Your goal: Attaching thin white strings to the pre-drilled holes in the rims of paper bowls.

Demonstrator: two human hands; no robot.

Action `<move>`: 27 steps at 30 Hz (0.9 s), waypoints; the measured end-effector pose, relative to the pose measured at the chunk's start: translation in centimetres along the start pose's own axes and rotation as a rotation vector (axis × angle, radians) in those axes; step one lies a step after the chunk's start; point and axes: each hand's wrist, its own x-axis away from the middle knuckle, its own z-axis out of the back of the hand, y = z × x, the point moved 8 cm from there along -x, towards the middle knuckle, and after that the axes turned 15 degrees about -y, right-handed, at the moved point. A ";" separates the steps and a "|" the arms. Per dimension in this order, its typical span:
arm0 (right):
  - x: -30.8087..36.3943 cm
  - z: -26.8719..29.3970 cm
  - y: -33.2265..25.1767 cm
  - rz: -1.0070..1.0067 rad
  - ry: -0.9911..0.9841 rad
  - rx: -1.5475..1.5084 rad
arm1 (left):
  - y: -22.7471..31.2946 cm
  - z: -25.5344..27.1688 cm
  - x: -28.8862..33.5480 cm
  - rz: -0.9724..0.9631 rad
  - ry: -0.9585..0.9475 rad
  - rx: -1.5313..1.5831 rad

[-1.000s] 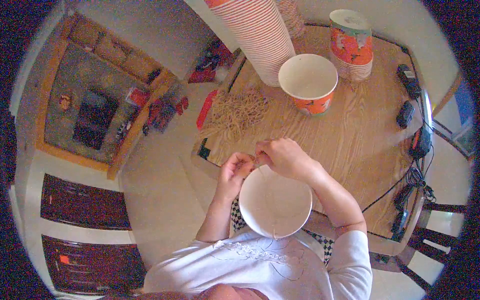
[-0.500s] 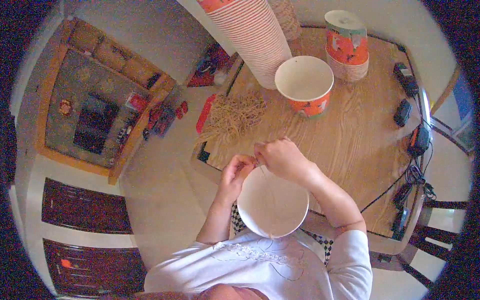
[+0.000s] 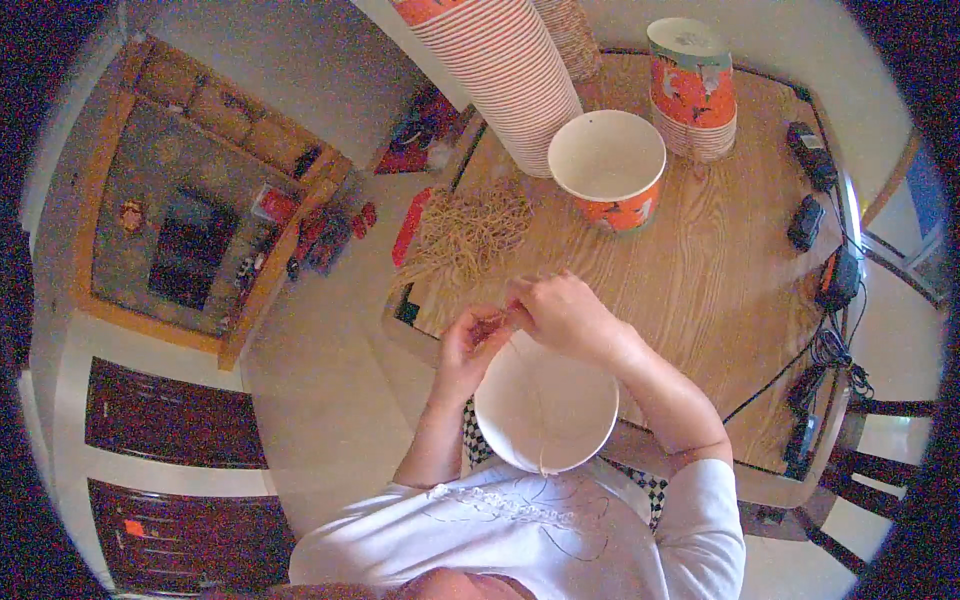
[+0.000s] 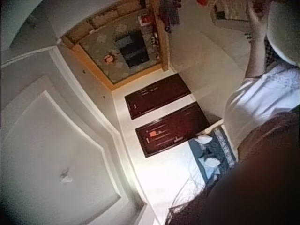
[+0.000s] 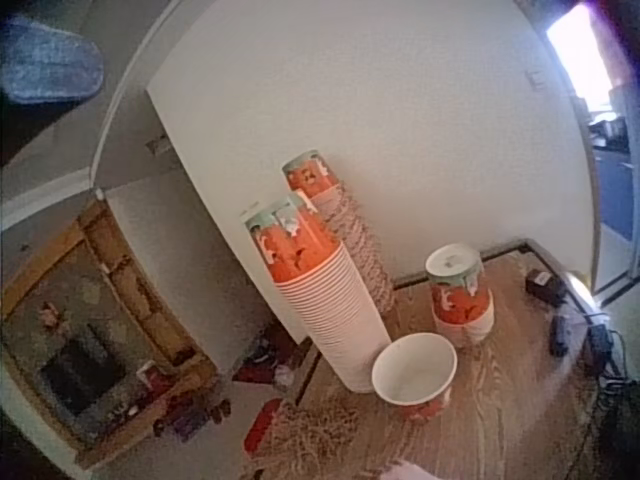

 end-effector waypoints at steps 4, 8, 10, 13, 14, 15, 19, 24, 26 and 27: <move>-0.1 -0.4 0.1 -0.039 -0.109 -0.006 | 1.4 0.2 0.1 -0.054 0.073 -0.170; 0.1 -0.4 -0.2 -0.032 -0.119 -0.014 | 3.0 0.2 0.4 -0.110 0.135 -0.352; 0.0 -0.5 -0.1 -0.031 -0.116 -0.027 | 2.8 0.4 0.5 -0.105 0.160 -0.367; 0.0 -0.5 -0.4 0.005 -0.111 0.002 | 2.4 0.6 0.5 -0.099 0.170 -0.397; 0.0 -0.5 -0.4 0.005 -0.112 0.003 | 2.5 0.6 0.5 -0.099 0.171 -0.397; 0.0 -0.4 -0.5 0.011 -0.111 -0.015 | 2.4 0.6 0.5 -0.089 0.177 -0.369; 0.0 -0.4 -0.6 0.039 -0.116 -0.014 | 1.9 0.6 0.4 -0.078 0.163 -0.283; -0.2 -0.9 -0.4 0.079 -0.049 0.019 | 0.6 0.9 0.5 -0.077 0.110 -0.183; -0.1 -0.7 -0.5 0.093 -0.032 0.025 | 0.4 1.1 0.4 -0.067 0.097 -0.156; -0.1 -0.5 -0.1 0.052 -0.044 -0.021 | -0.1 1.3 0.4 -0.023 0.102 -0.062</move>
